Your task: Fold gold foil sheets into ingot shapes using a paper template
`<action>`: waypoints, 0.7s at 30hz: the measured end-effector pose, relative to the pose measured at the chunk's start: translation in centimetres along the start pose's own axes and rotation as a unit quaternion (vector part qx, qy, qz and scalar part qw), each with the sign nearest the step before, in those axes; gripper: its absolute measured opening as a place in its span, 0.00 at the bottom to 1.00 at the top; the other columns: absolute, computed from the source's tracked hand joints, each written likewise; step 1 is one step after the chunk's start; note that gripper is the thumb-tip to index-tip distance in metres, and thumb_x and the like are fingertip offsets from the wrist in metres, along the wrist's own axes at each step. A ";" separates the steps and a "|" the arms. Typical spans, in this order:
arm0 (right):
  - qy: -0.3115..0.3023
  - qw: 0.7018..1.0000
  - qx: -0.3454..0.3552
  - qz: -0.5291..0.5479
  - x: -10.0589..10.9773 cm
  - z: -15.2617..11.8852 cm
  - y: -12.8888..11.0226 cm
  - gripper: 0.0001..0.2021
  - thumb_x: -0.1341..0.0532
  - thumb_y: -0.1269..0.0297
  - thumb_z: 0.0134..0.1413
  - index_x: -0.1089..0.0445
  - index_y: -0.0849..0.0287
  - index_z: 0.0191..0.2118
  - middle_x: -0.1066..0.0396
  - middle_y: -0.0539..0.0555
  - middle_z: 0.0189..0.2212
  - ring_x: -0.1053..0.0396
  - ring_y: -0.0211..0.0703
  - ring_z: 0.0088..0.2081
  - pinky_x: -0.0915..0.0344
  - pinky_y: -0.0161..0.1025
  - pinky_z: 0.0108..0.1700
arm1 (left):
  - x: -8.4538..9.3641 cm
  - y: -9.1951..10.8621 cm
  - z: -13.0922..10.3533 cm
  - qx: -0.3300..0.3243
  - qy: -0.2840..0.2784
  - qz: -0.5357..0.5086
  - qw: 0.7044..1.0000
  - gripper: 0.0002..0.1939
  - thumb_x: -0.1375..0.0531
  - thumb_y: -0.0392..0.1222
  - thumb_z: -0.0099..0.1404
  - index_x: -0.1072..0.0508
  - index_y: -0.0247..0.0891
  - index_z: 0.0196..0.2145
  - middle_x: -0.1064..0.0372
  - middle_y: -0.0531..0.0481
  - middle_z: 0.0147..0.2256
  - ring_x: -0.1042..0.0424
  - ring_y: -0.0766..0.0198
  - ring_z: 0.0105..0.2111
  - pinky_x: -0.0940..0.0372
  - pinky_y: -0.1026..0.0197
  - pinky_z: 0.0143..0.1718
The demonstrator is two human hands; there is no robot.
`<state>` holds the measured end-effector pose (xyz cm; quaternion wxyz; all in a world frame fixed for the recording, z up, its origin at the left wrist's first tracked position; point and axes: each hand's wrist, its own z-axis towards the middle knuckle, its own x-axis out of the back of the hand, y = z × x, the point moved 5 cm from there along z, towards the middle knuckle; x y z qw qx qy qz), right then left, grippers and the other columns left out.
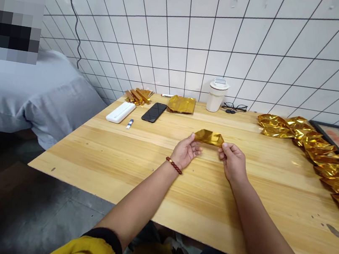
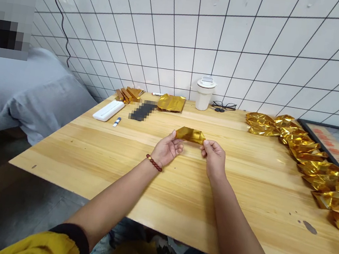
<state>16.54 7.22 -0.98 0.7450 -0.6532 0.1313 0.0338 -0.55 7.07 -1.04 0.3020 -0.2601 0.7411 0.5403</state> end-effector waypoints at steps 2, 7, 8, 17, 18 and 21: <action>0.015 1.000 -0.004 0.022 0.3 0.2 0.0 0.17 0.32 0.48 0.43 0.33 0.56 0.26 0.33 0.48 0.22 0.43 0.32 0.20 0.46 0.34 0.22 | 0.5 0.7 0.1 -0.026 0.035 -0.053 0.998 0.10 0.36 0.46 0.60 0.27 0.35 0.32 0.26 0.49 0.30 0.30 0.71 0.24 0.35 0.68 0.27; 0.016 0.999 0.009 0.028 0.4 0.4 0.0 0.18 0.33 0.46 0.45 0.34 0.55 0.28 0.34 0.47 0.22 0.43 0.32 0.19 0.46 0.34 0.21 | 1.2 1.4 0.3 -0.040 0.048 -0.087 0.994 0.06 0.35 0.37 0.57 0.26 0.37 0.34 0.25 0.50 0.34 0.32 0.73 0.25 0.36 0.68 0.29; 0.015 1.000 0.011 0.021 0.4 0.4 0.0 0.18 0.33 0.46 0.46 0.34 0.55 0.27 0.34 0.47 0.22 0.43 0.32 0.19 0.46 0.34 0.21 | 1.1 1.2 0.2 -0.035 0.038 -0.068 0.996 0.08 0.34 0.34 0.54 0.26 0.37 0.34 0.25 0.50 0.34 0.32 0.74 0.25 0.36 0.68 0.29; -0.061 0.998 -0.003 -0.013 -0.9 -0.3 -0.2 0.14 0.30 0.51 0.43 0.27 0.56 0.26 0.31 0.48 0.21 0.42 0.33 0.21 0.43 0.34 0.25 | -1.0 -0.5 -0.4 -0.057 -0.045 0.138 0.988 0.20 0.27 0.45 0.44 0.25 0.32 0.32 0.28 0.51 0.26 0.31 0.71 0.24 0.37 0.65 0.29; -0.072 0.997 -0.009 -0.018 -1.1 -0.4 -0.2 0.14 0.30 0.51 0.43 0.26 0.57 0.25 0.31 0.49 0.21 0.42 0.33 0.21 0.43 0.34 0.26 | -0.9 -0.5 -0.4 -0.060 -0.042 0.140 0.988 0.21 0.27 0.47 0.44 0.25 0.32 0.32 0.29 0.52 0.25 0.31 0.71 0.23 0.37 0.64 0.29; -0.091 0.995 -0.030 -0.031 -1.4 -0.6 -0.2 0.14 0.30 0.51 0.42 0.26 0.57 0.24 0.32 0.49 0.20 0.41 0.34 0.22 0.43 0.35 0.27 | -0.4 -0.3 -0.2 -0.067 -0.018 0.118 0.991 0.21 0.27 0.48 0.43 0.25 0.32 0.31 0.28 0.52 0.26 0.31 0.71 0.24 0.36 0.64 0.30</action>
